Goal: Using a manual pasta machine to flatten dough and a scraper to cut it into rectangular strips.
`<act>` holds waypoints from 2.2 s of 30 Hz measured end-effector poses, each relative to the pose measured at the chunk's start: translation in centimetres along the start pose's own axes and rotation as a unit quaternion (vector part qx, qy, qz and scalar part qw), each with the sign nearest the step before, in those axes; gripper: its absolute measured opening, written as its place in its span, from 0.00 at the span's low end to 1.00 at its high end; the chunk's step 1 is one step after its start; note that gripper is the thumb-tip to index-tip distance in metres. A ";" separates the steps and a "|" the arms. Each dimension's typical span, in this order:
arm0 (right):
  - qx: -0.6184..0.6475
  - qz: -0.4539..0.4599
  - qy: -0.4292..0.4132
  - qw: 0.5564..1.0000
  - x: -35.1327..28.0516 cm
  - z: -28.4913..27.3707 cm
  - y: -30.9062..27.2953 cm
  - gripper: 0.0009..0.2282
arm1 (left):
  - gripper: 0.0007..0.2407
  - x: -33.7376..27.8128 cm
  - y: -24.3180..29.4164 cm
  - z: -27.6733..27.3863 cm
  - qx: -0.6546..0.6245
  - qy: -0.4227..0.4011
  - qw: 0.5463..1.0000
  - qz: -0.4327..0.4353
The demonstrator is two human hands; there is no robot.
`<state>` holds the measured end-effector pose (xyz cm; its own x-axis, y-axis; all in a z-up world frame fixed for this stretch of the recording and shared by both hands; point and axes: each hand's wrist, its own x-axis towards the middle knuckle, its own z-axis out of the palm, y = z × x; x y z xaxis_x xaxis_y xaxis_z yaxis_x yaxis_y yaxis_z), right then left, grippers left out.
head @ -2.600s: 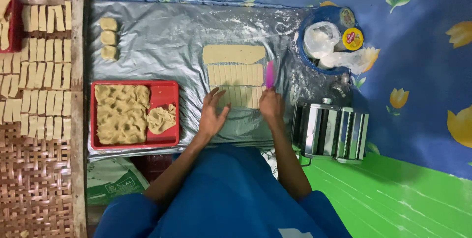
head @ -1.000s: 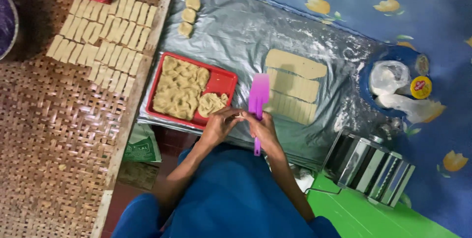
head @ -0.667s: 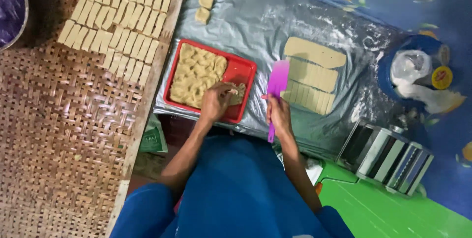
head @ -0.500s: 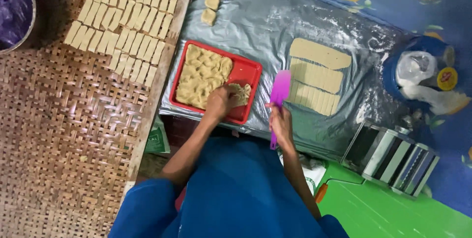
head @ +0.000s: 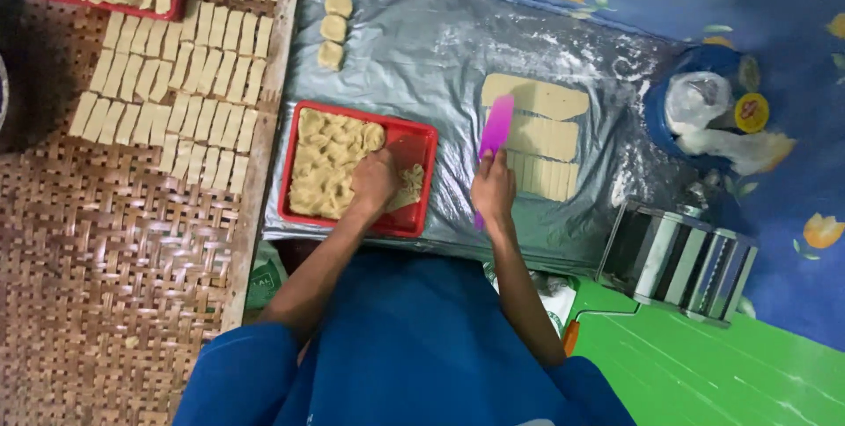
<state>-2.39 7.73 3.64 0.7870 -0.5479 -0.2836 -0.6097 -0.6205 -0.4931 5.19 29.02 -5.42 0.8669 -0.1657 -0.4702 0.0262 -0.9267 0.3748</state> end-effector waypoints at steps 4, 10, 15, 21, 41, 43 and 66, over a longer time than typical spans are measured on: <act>-0.067 0.005 -0.005 0.998 4.9 1.4 -0.6 0.17 | 0.08 -0.4 0.1 0.0 0.053 0.050 0.997 0.023; -0.081 -0.002 -0.032 0.996 7.7 1.9 -1.0 0.15 | 0.08 -0.9 0.7 -2.2 -0.010 -0.022 1.000 -0.008; -0.143 -0.010 -0.064 0.988 9.2 2.2 -1.0 0.16 | 0.06 -3.0 2.1 -4.6 -0.078 -0.049 0.995 -0.022; -0.148 -0.006 -0.091 0.985 10.2 2.7 -0.7 0.13 | 0.06 -1.4 -0.5 -0.8 -0.092 -0.002 0.995 0.029; 0.015 -0.037 -0.133 0.990 5.6 -1.5 -3.0 0.20 | 0.11 -3.1 2.6 -6.2 -0.097 -0.028 0.993 0.054; 0.068 -0.049 -0.137 0.987 3.6 -2.8 -3.2 0.21 | 0.12 -3.7 4.0 -7.4 -0.151 -0.017 0.984 0.093; 0.324 -0.009 -0.003 0.946 -7.1 -0.7 14.5 0.15 | 0.06 11.1 12.1 3.3 0.008 0.155 0.921 0.356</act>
<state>-16.90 2.25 -0.89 0.7988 -0.5356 -0.2739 -0.4116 -0.1546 -0.8981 13.48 14.84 -8.72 0.7622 -0.6315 0.1424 -0.6096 -0.6260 0.4864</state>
